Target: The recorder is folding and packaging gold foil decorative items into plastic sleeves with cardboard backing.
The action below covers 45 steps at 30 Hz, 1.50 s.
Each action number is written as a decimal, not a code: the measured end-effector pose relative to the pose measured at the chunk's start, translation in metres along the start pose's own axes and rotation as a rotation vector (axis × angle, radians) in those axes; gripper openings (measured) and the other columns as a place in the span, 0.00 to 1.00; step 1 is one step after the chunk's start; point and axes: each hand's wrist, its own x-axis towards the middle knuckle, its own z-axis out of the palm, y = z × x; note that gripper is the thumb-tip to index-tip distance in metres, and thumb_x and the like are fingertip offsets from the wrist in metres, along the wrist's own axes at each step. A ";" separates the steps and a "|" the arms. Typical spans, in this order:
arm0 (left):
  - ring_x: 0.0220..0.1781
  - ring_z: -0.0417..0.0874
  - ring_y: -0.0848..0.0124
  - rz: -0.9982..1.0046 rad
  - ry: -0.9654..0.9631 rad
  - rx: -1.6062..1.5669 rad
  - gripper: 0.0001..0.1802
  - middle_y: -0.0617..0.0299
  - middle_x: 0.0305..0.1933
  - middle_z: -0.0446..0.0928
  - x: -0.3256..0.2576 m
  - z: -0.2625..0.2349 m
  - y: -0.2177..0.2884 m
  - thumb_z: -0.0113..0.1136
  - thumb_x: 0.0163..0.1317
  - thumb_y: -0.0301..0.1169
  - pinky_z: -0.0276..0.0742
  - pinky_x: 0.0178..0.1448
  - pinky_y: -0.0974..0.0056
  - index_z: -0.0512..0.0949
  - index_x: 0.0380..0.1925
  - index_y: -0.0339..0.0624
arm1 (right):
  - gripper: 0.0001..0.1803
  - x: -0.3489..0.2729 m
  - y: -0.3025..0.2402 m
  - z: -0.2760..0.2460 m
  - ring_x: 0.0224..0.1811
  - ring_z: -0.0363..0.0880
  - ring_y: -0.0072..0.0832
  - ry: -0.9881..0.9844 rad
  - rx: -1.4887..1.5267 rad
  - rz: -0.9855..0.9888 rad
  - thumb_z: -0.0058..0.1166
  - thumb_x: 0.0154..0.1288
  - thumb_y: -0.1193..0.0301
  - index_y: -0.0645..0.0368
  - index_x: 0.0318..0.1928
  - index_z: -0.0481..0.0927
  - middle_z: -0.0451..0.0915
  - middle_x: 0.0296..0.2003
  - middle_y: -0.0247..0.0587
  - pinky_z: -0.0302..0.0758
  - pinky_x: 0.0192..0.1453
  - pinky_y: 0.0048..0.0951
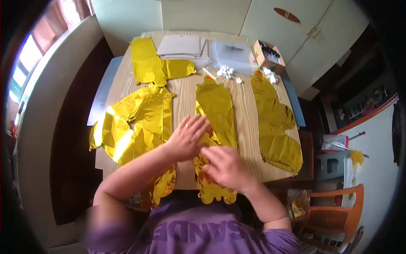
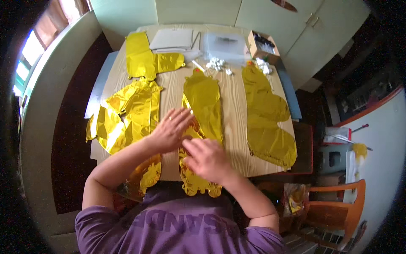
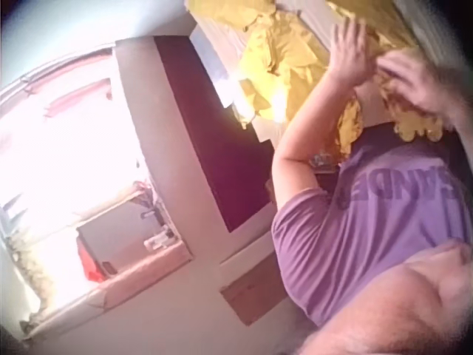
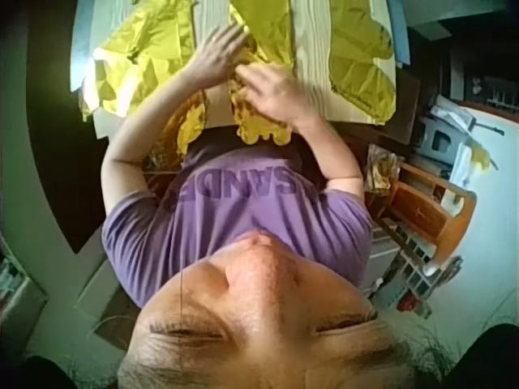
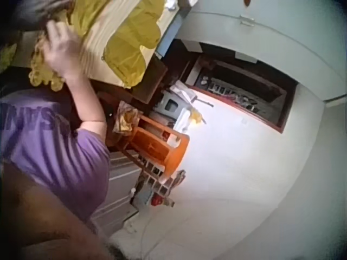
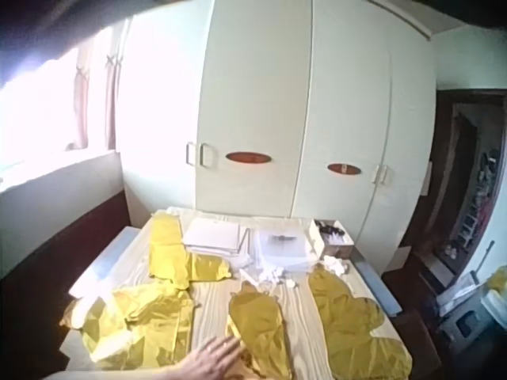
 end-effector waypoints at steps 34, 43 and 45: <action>0.84 0.50 0.50 0.014 0.002 -0.133 0.46 0.44 0.81 0.53 -0.004 0.002 -0.013 0.38 0.73 0.62 0.41 0.83 0.42 0.54 0.77 0.35 | 0.38 0.443 0.251 0.094 0.70 0.71 0.43 -0.362 -0.366 0.114 0.62 0.64 0.47 0.58 0.67 0.75 0.72 0.69 0.49 0.67 0.74 0.38; 0.83 0.52 0.50 0.024 0.048 -0.119 0.47 0.45 0.81 0.52 -0.004 0.009 -0.014 0.42 0.71 0.64 0.45 0.81 0.41 0.54 0.77 0.40 | 0.23 0.439 0.259 0.081 0.51 0.84 0.50 -0.178 -0.132 0.102 0.57 0.69 0.54 0.58 0.54 0.83 0.87 0.46 0.50 0.79 0.57 0.45; 0.83 0.52 0.50 0.026 0.059 -0.124 0.47 0.45 0.81 0.52 -0.004 0.011 -0.012 0.42 0.71 0.64 0.45 0.82 0.41 0.53 0.78 0.40 | 0.18 0.431 0.250 0.077 0.47 0.85 0.51 -0.019 -0.310 0.130 0.53 0.72 0.58 0.58 0.50 0.83 0.87 0.43 0.48 0.81 0.54 0.47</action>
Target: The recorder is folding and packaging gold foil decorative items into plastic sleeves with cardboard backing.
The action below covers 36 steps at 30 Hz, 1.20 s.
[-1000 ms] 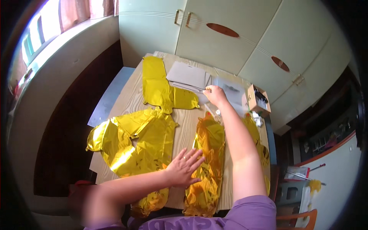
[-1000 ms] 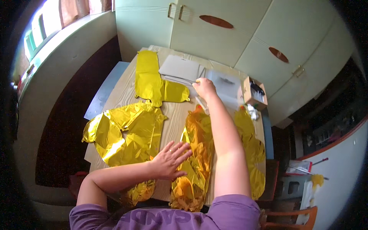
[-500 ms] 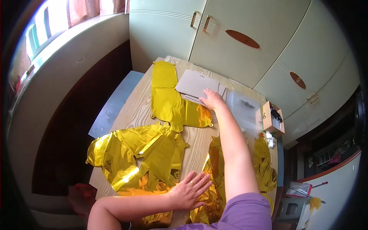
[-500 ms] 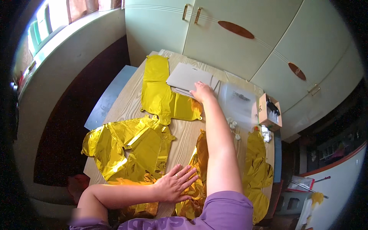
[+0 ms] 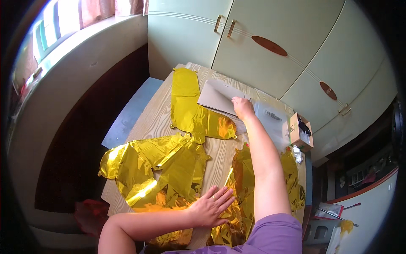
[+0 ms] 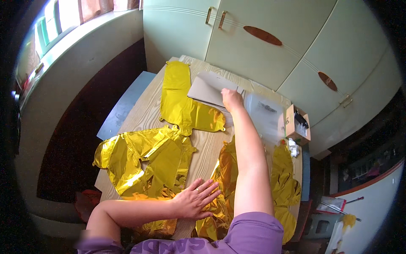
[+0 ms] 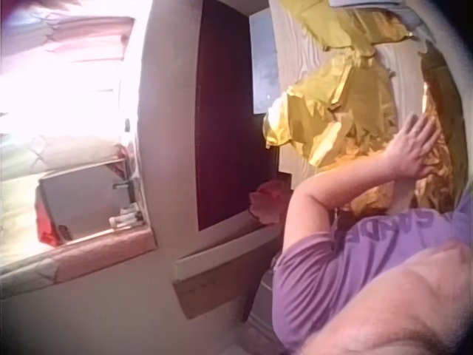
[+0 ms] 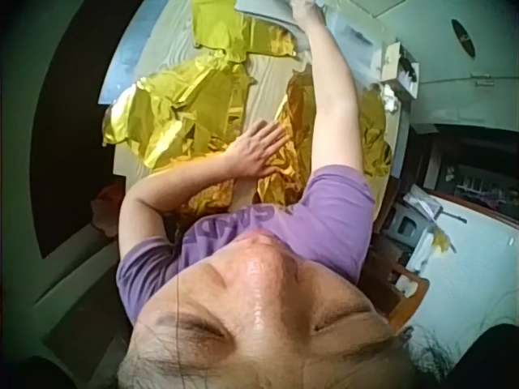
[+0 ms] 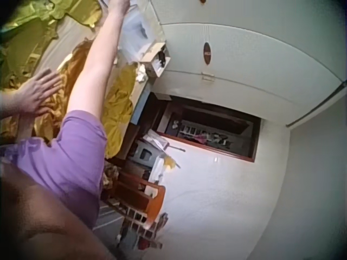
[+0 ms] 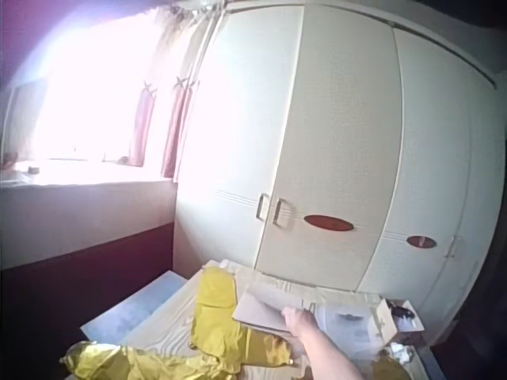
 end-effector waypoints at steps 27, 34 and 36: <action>0.76 0.63 0.48 0.023 0.128 -0.121 0.33 0.46 0.72 0.66 -0.062 -0.052 0.032 0.60 0.64 0.33 0.54 0.80 0.44 0.66 0.70 0.44 | 0.15 -0.552 -0.138 -0.153 0.32 0.83 0.25 -0.167 1.087 0.417 0.58 0.69 0.71 0.62 0.53 0.81 0.85 0.39 0.41 0.82 0.39 0.27; 0.76 0.63 0.44 0.166 0.018 -0.179 0.28 0.44 0.71 0.67 -0.048 -0.027 0.013 0.59 0.62 0.32 0.58 0.78 0.44 0.74 0.64 0.45 | 0.22 -0.569 -0.135 -0.132 0.60 0.76 0.43 0.104 -0.170 -0.275 0.59 0.63 0.70 0.56 0.58 0.81 0.79 0.57 0.46 0.70 0.67 0.44; 0.76 0.63 0.43 0.180 0.040 -0.206 0.25 0.44 0.71 0.67 -0.050 -0.023 0.017 0.58 0.61 0.31 0.58 0.78 0.44 0.76 0.60 0.43 | 0.19 -0.571 -0.131 -0.111 0.60 0.77 0.41 0.181 -0.102 -0.381 0.54 0.66 0.70 0.55 0.58 0.82 0.80 0.56 0.46 0.71 0.67 0.43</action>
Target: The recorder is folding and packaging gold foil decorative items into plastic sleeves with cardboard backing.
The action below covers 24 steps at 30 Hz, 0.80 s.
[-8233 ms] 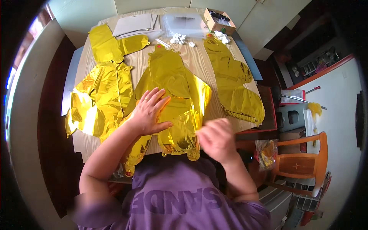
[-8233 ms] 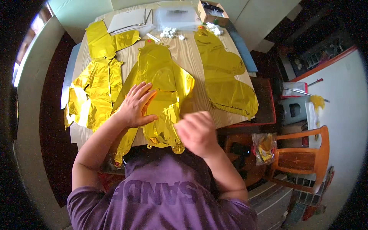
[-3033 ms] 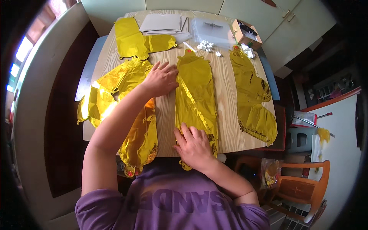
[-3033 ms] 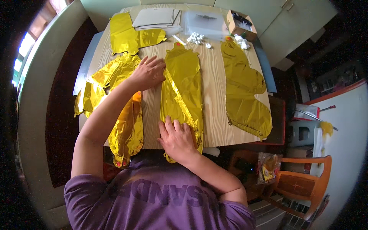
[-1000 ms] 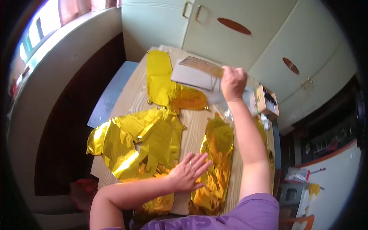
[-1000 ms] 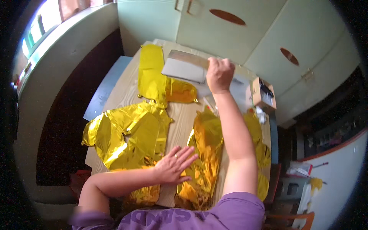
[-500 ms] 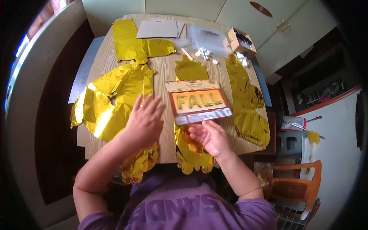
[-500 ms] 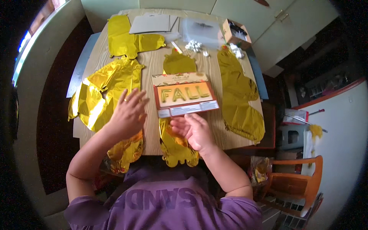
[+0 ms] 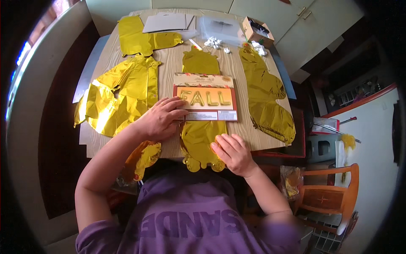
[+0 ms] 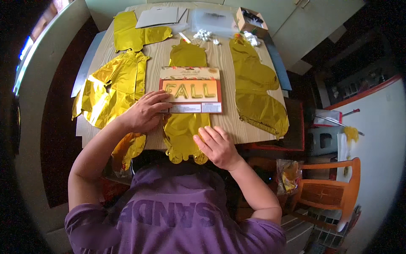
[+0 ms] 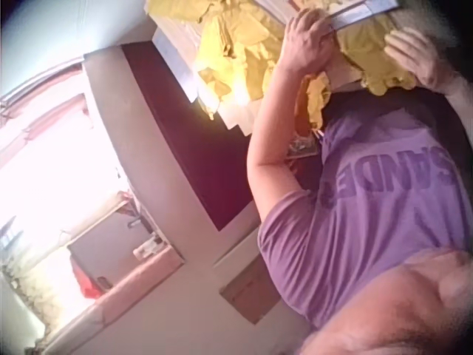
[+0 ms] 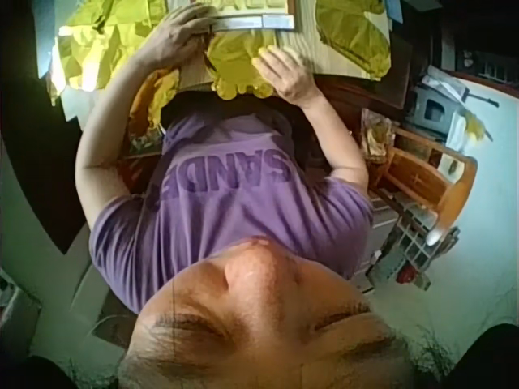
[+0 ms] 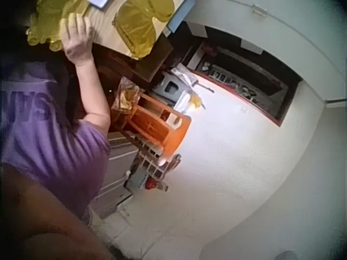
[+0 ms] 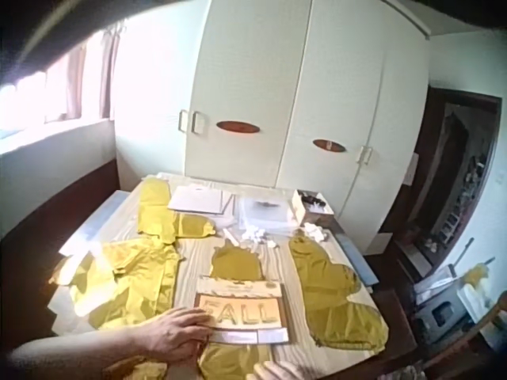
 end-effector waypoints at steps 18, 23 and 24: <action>0.74 0.69 0.52 -0.178 0.193 0.269 0.30 0.52 0.68 0.72 -0.050 0.056 0.108 0.66 0.56 0.31 0.59 0.77 0.43 0.75 0.61 0.44 | 0.19 -0.054 -0.016 -0.028 0.66 0.73 0.38 0.098 0.125 -0.028 0.54 0.73 0.69 0.53 0.62 0.77 0.77 0.62 0.44 0.73 0.67 0.43; 0.72 0.71 0.55 -0.194 0.260 0.349 0.26 0.55 0.66 0.74 -0.046 0.065 0.110 0.66 0.55 0.32 0.62 0.77 0.43 0.79 0.57 0.47 | 0.21 -0.040 0.015 -0.005 0.67 0.71 0.40 0.080 -0.042 0.112 0.54 0.71 0.71 0.53 0.63 0.76 0.75 0.62 0.41 0.68 0.72 0.45; 0.72 0.71 0.55 -0.199 0.264 0.336 0.26 0.55 0.66 0.75 -0.047 0.064 0.110 0.66 0.56 0.31 0.62 0.77 0.43 0.78 0.57 0.47 | 0.19 -0.034 0.015 -0.005 0.65 0.72 0.39 0.071 -0.024 0.109 0.54 0.70 0.71 0.53 0.61 0.78 0.76 0.60 0.41 0.68 0.71 0.45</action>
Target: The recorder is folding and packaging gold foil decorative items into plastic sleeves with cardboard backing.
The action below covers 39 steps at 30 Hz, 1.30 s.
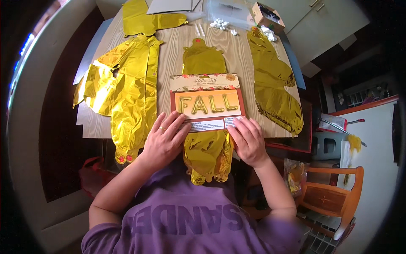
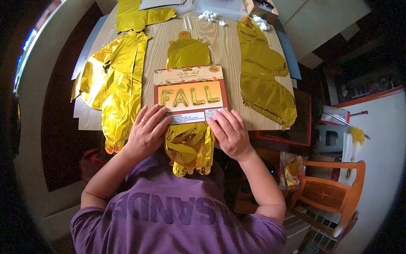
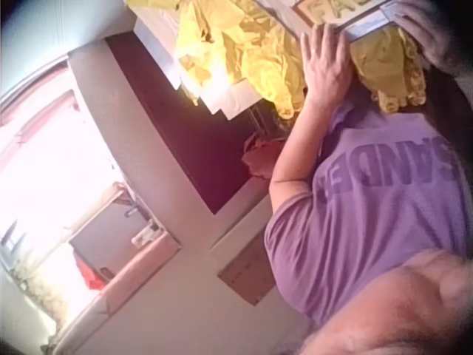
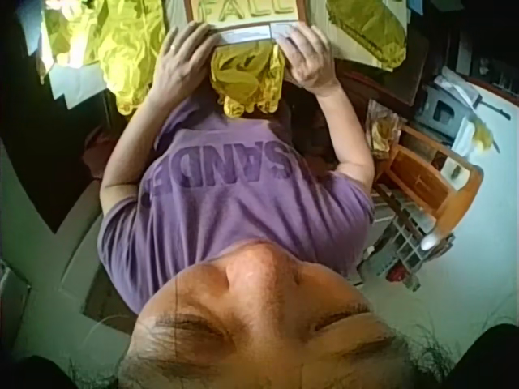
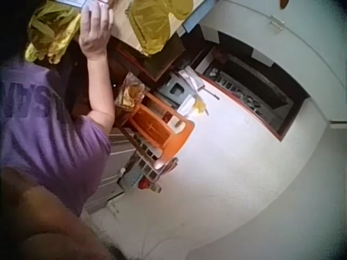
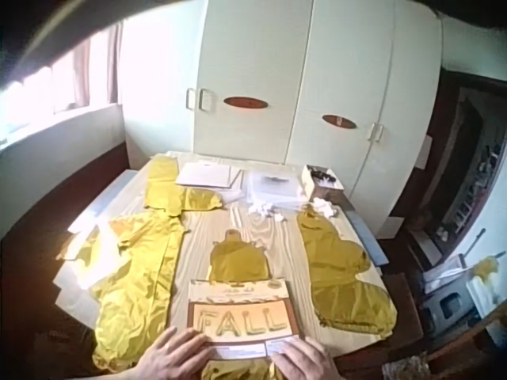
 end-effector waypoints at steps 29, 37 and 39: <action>0.79 0.62 0.53 0.062 -0.175 0.038 0.32 0.52 0.77 0.63 0.006 0.010 0.008 0.49 0.65 0.31 0.55 0.80 0.47 0.66 0.72 0.42 | 0.08 0.030 -0.008 0.009 0.50 0.78 0.41 0.016 -0.034 0.287 0.65 0.63 0.73 0.59 0.41 0.79 0.76 0.47 0.42 0.75 0.52 0.40; 0.72 0.73 0.53 0.151 -0.052 -0.082 0.26 0.51 0.69 0.74 -0.016 0.000 0.012 0.51 0.65 0.33 0.67 0.74 0.47 0.76 0.64 0.41 | 0.20 0.027 -0.089 0.007 0.64 0.76 0.43 -0.056 0.037 0.179 0.59 0.68 0.66 0.61 0.56 0.82 0.79 0.58 0.48 0.68 0.71 0.48; 0.72 0.73 0.53 0.178 -0.007 -0.088 0.25 0.51 0.68 0.75 -0.014 -0.009 0.015 0.52 0.65 0.33 0.66 0.75 0.47 0.76 0.63 0.41 | 0.19 0.028 -0.083 0.011 0.60 0.79 0.42 -0.004 0.051 0.198 0.59 0.67 0.68 0.61 0.56 0.82 0.81 0.56 0.47 0.72 0.68 0.45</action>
